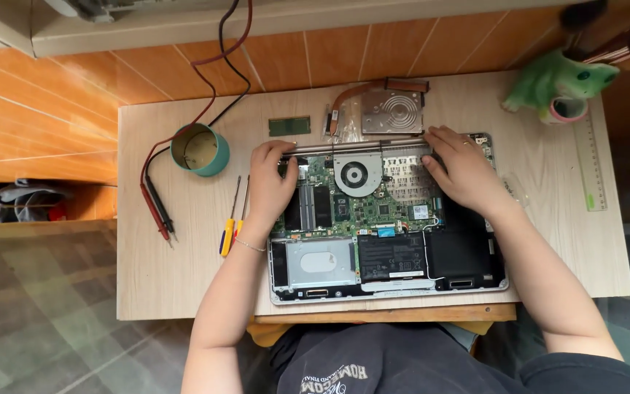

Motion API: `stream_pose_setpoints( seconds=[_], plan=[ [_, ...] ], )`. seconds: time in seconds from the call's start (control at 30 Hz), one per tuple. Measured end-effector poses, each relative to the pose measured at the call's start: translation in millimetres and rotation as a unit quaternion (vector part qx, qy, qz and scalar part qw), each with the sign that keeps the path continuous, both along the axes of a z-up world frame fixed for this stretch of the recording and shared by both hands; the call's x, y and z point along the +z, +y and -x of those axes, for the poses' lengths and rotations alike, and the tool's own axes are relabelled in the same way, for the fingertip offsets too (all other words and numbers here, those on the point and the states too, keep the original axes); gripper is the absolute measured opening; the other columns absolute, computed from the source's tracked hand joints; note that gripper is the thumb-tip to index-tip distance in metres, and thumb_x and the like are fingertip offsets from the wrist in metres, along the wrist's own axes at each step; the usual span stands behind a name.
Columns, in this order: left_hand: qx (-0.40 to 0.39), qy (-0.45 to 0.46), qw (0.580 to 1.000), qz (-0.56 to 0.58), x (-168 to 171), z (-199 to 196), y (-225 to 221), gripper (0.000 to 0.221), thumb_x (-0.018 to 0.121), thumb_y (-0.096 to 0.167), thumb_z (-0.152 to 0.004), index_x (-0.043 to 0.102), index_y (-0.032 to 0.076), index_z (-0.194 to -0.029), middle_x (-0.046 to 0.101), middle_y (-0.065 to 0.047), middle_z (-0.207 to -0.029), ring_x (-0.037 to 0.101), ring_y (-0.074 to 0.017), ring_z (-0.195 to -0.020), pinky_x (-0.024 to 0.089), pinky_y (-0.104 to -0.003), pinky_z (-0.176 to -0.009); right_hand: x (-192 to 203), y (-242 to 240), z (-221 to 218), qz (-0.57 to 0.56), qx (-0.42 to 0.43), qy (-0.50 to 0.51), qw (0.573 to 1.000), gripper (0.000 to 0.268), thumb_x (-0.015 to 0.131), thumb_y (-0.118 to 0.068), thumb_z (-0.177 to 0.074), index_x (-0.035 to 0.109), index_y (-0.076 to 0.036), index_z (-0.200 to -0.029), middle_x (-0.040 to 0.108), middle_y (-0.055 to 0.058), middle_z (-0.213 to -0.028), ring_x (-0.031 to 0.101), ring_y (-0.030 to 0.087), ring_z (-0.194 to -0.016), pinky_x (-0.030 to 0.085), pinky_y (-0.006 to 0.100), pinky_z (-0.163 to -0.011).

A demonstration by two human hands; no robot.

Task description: Replacing or repairing internal components of a laptop on a repair bench.

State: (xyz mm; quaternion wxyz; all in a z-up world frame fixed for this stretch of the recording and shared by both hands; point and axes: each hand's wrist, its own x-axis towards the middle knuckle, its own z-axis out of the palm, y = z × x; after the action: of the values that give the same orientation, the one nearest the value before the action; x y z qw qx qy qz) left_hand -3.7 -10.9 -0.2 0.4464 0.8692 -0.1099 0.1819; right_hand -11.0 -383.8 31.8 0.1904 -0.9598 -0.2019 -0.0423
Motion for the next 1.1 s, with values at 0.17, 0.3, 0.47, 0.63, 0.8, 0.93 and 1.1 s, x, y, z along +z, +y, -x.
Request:
stream_pose_setpoints(
  seconds=[0.17, 0.3, 0.47, 0.63, 0.8, 0.93, 1.1],
  plan=[
    [-0.005, 0.006, 1.0, -0.011, 0.5, -1.0, -0.3, 0.022, 0.068, 0.005, -0.09, 0.07, 0.003, -0.112, 0.064, -0.013, -0.118, 0.058, -0.0338, -0.117, 0.049, -0.04, -0.102, 22.4, 10.3, -29.9, -0.057, 0.011, 0.01, 0.998, 0.036, 0.062, -0.018, -0.1, 0.065, -0.003, -0.133, 0.058, 0.021, -0.147, 0.055, 0.042, -0.134, 0.044, 0.047, -0.111],
    [-0.004, 0.013, 1.0, -0.011, -0.3, -0.4, -0.9, 0.023, 0.068, 0.005, -0.091, 0.07, 0.003, -0.114, 0.064, -0.013, -0.119, 0.058, -0.0338, -0.118, 0.049, -0.04, -0.102, 14.2, 33.8, -51.1, -0.096, 0.057, -0.007, 0.994, 0.033, 0.064, -0.014, -0.099, 0.069, -0.005, -0.131, 0.059, 0.02, -0.147, 0.056, 0.042, -0.133, 0.047, 0.047, -0.108],
    [-0.005, 0.006, 1.0, -0.021, -3.5, -1.3, 0.0, 0.024, 0.068, 0.005, -0.091, 0.07, 0.003, -0.114, 0.063, -0.013, -0.12, 0.058, -0.0339, -0.118, 0.049, -0.041, -0.103, 30.9, 27.4, -44.2, -0.088, 0.059, -0.064, 0.992, 0.033, 0.072, -0.013, -0.096, 0.071, -0.009, -0.129, 0.064, 0.018, -0.141, 0.059, 0.038, -0.131, 0.048, 0.045, -0.108],
    [-0.02, 0.006, 0.999, -0.027, -7.1, -0.4, 1.1, 0.023, 0.068, 0.005, -0.092, 0.069, 0.004, -0.115, 0.063, -0.014, -0.122, 0.057, -0.0348, -0.12, 0.048, -0.042, -0.105, 58.2, -60.3, 28.6, -0.079, -0.095, -0.137, 0.983, 0.028, 0.078, -0.008, -0.098, 0.075, -0.007, -0.126, 0.071, 0.014, -0.127, 0.067, 0.031, -0.12, 0.052, 0.041, -0.109],
    [-0.013, 0.001, 0.999, -0.041, -7.4, -1.0, 2.4, 0.023, 0.069, 0.005, -0.093, 0.07, 0.004, -0.116, 0.063, -0.014, -0.123, 0.056, -0.0353, -0.121, 0.047, -0.044, -0.106, 25.6, -135.4, 103.9, -0.044, -0.271, -0.028, 0.961, 0.039, 0.091, -0.023, -0.092, 0.077, -0.005, -0.123, 0.073, 0.01, -0.112, 0.065, 0.017, -0.089, 0.051, 0.029, -0.072],
    [-0.011, 0.008, 0.999, -0.039, -6.3, -0.5, 1.7, 0.022, 0.069, 0.004, -0.093, 0.07, 0.004, -0.115, 0.064, -0.014, -0.122, 0.056, -0.0348, -0.122, 0.047, -0.043, -0.106, 5.9, -124.6, 114.9, -0.07, -0.265, 0.019, 0.962, 0.053, 0.092, -0.026, -0.08, 0.077, -0.006, -0.126, 0.071, 0.01, -0.114, 0.063, 0.017, -0.086, 0.053, 0.03, -0.073],
    [-0.022, 0.001, 0.999, -0.039, -4.7, 0.7, 3.8, 0.022, 0.07, 0.004, -0.094, 0.07, 0.004, -0.116, 0.064, -0.014, -0.123, 0.056, -0.0345, -0.122, 0.046, -0.043, -0.107, -3.7, -106.3, 113.7, -0.102, -0.267, 0.024, 0.958, 0.046, 0.09, -0.019, -0.086, 0.076, -0.003, -0.126, 0.07, 0.01, -0.108, 0.066, 0.015, -0.082, 0.055, 0.028, -0.077]
  ],
)
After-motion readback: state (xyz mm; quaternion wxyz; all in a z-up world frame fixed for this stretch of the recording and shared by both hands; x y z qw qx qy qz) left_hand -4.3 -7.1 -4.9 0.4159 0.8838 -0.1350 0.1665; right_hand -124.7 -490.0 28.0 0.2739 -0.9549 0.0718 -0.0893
